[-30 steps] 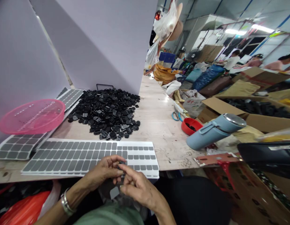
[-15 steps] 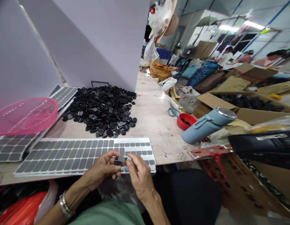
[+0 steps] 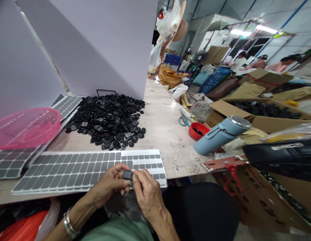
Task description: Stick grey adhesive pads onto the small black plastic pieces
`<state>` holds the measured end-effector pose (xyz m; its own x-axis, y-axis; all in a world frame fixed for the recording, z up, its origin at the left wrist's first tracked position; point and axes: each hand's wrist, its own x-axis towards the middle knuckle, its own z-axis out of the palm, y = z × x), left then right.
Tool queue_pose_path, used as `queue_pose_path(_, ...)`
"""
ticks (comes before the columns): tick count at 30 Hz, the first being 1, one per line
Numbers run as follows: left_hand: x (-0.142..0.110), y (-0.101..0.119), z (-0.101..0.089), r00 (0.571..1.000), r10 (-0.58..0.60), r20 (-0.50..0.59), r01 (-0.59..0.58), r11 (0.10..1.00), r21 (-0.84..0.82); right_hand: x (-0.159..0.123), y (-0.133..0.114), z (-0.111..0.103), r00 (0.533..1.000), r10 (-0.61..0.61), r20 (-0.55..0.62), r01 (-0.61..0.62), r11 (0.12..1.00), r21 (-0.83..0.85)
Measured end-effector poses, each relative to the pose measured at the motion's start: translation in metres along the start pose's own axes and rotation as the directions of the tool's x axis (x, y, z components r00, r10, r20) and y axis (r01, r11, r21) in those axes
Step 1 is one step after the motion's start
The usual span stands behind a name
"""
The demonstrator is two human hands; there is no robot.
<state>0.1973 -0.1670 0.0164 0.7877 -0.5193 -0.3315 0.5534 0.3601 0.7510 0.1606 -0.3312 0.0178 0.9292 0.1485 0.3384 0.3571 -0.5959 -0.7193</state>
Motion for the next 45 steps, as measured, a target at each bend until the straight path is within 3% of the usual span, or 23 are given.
queue_pose_path(9, -0.002, 0.0, -0.002, 1.0, 0.005, -0.018, -0.005, 0.999, 0.046, 0.002, -0.003, -0.003, 0.997, -0.032, 0.064, 0.037, 0.996, -0.082)
queue_pose_path(14, 0.0, -0.007, -0.005, 0.998, 0.063, -0.019, -0.056, 0.969, 0.239, 0.001, -0.007, 0.003, 0.993, -0.041, 0.112, 0.059, 0.986, -0.154)
queue_pose_path(18, -0.003, 0.003, -0.014, 0.966, 0.227, -0.126, -0.122, 0.826, 0.551, 0.001, 0.002, -0.002, 0.991, -0.028, 0.132, 0.069, 0.945, -0.321)
queue_pose_path(22, -0.006, 0.023, -0.029, 0.89, 0.399, -0.219, -0.119, 0.668, 0.735, 0.009, 0.017, -0.018, 0.997, 0.079, 0.002, -0.069, 0.883, -0.464)
queue_pose_path(24, -0.004, 0.027, -0.033, 0.89, 0.418, -0.181, -0.114, 0.59, 0.799, 0.018, 0.019, -0.022, 0.992, 0.127, 0.021, -0.098, 0.845, -0.526)
queue_pose_path(28, 0.0, 0.017, -0.026, 0.924, 0.377, 0.068, -0.23, 0.405, 0.885, 0.038, 0.015, -0.012, 0.972, 0.178, 0.151, -0.039, 0.761, -0.647)
queue_pose_path(31, 0.004, 0.006, -0.022, 0.922, 0.323, 0.214, -0.3, 0.244, 0.922, 0.048, 0.011, 0.002, 0.966, 0.167, 0.195, 0.002, 0.755, -0.656)
queue_pose_path(34, 0.007, 0.0, -0.025, 0.918, 0.265, 0.294, -0.334, 0.118, 0.935, 0.052, 0.012, 0.01, 0.964, 0.162, 0.209, 0.012, 0.762, -0.647)
queue_pose_path(45, 0.01, -0.004, -0.027, 0.916, 0.251, 0.313, -0.336, 0.05, 0.941, 0.058, 0.018, 0.007, 0.958, 0.168, 0.233, -0.035, 0.874, -0.485)
